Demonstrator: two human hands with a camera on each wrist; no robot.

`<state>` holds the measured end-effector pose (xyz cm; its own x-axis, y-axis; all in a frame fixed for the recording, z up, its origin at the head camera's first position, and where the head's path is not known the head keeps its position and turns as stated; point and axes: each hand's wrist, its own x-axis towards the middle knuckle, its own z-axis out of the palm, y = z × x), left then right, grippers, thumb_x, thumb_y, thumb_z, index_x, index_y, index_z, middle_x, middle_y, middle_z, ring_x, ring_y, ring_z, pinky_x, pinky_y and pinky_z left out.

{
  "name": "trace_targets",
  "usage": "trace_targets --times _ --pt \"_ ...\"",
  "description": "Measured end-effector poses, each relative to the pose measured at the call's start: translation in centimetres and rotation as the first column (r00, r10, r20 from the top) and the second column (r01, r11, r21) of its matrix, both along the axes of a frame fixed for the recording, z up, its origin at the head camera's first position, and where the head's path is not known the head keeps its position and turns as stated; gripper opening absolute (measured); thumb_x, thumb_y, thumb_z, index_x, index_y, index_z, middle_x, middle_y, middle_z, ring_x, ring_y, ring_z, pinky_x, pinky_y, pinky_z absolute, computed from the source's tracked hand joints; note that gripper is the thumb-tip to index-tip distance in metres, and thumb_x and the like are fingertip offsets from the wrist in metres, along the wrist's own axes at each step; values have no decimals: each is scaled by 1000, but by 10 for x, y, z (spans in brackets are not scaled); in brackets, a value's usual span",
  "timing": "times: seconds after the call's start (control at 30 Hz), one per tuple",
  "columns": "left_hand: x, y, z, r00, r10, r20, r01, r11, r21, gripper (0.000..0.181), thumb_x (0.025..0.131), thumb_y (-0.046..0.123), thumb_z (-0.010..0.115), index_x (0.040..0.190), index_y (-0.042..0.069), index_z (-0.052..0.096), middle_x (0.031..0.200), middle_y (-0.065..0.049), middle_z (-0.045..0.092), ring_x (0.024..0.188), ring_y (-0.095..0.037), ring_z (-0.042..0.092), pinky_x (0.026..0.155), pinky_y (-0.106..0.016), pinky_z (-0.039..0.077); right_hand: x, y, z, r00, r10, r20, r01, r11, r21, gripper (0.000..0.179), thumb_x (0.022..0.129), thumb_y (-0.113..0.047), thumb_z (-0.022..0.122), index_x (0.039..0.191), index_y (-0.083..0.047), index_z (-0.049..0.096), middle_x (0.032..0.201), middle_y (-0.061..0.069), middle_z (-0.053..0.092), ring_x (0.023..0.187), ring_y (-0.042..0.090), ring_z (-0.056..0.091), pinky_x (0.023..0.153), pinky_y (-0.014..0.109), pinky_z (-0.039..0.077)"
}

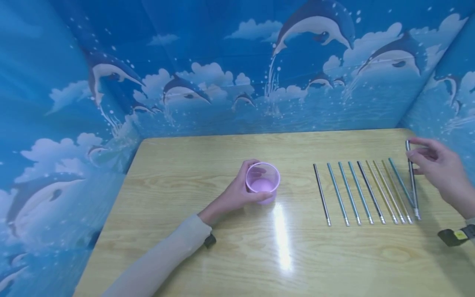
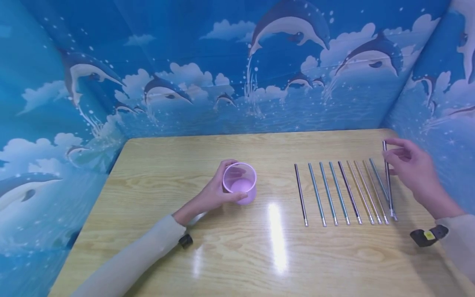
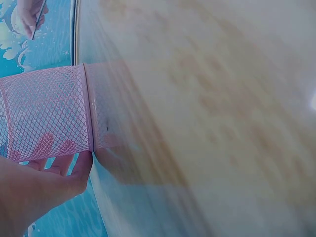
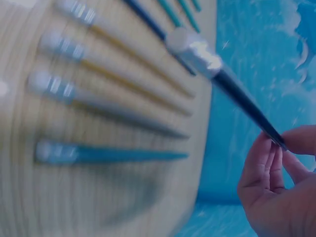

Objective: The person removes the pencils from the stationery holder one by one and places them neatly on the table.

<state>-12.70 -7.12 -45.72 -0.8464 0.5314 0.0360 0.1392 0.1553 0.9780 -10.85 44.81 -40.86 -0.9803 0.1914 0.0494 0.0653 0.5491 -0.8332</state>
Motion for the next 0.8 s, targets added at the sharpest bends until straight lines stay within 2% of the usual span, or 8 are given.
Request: trace_targets --times 0.07,0.17,0.3,0.37,0.4,0.57,0.7,0.8 --pt "0 0 0 1000 0 0 0 1000 -3 95 86 13 94 159 18 33 152 -12 53 139 -34 55 109 -46 57 -1 10 -5 1000 4 22 -4 1000 7 39 114 -18 59 147 -38 58 100 -33 58 86 -15 59 62 12 56" --pt "0 0 0 1000 3 -1 -3 1000 -11 95 86 13 94 159 19 33 152 -11 53 139 -33 55 109 -45 57 -2 22 -12 997 3 83 -10 997 79 43 115 -22 57 158 -23 54 100 -28 58 82 -13 58 61 17 59" --pt "3 -1 1 1000 16 6 -15 1000 -24 95 86 16 95 159 21 34 152 -9 53 139 -32 55 109 -46 56 -6 35 -24 985 31 173 -69 973 219 57 116 -24 54 161 8 41 109 13 67 75 -1 62 58 29 61" --pt "4 -1 2 1000 20 11 -20 999 -28 95 86 17 95 159 21 35 153 -9 53 139 -32 55 109 -46 56 -9 39 -28 980 47 193 -100 956 275 54 116 -23 55 156 12 43 116 35 63 71 8 64 55 33 59" --pt "4 -1 3 1000 22 12 -22 999 -30 95 86 17 95 159 21 35 153 -9 53 139 -32 55 109 -46 57 -10 40 -30 979 56 196 -115 947 301 52 116 -21 55 154 13 44 119 41 61 70 10 65 54 33 58" --pt "5 -2 3 1000 29 10 -29 999 -29 95 86 14 95 160 20 35 152 -12 53 138 -34 56 108 -46 57 -17 44 -35 975 80 205 -156 911 383 44 113 -14 59 146 13 49 113 42 64 70 21 64 52 33 54" --pt "4 -1 4 999 31 11 -31 999 -30 96 86 14 95 160 20 34 152 -12 53 139 -34 56 108 -46 57 -21 46 -39 970 80 229 -170 897 407 43 112 -12 62 143 14 49 111 43 63 81 42 67 54 36 53" --pt "4 -1 4 999 32 10 -32 999 -27 96 85 14 95 159 19 35 152 -10 54 139 -33 56 108 -45 58 -23 47 -42 968 86 237 -183 886 427 43 111 -11 63 142 16 49 116 47 61 94 59 64 60 49 58"
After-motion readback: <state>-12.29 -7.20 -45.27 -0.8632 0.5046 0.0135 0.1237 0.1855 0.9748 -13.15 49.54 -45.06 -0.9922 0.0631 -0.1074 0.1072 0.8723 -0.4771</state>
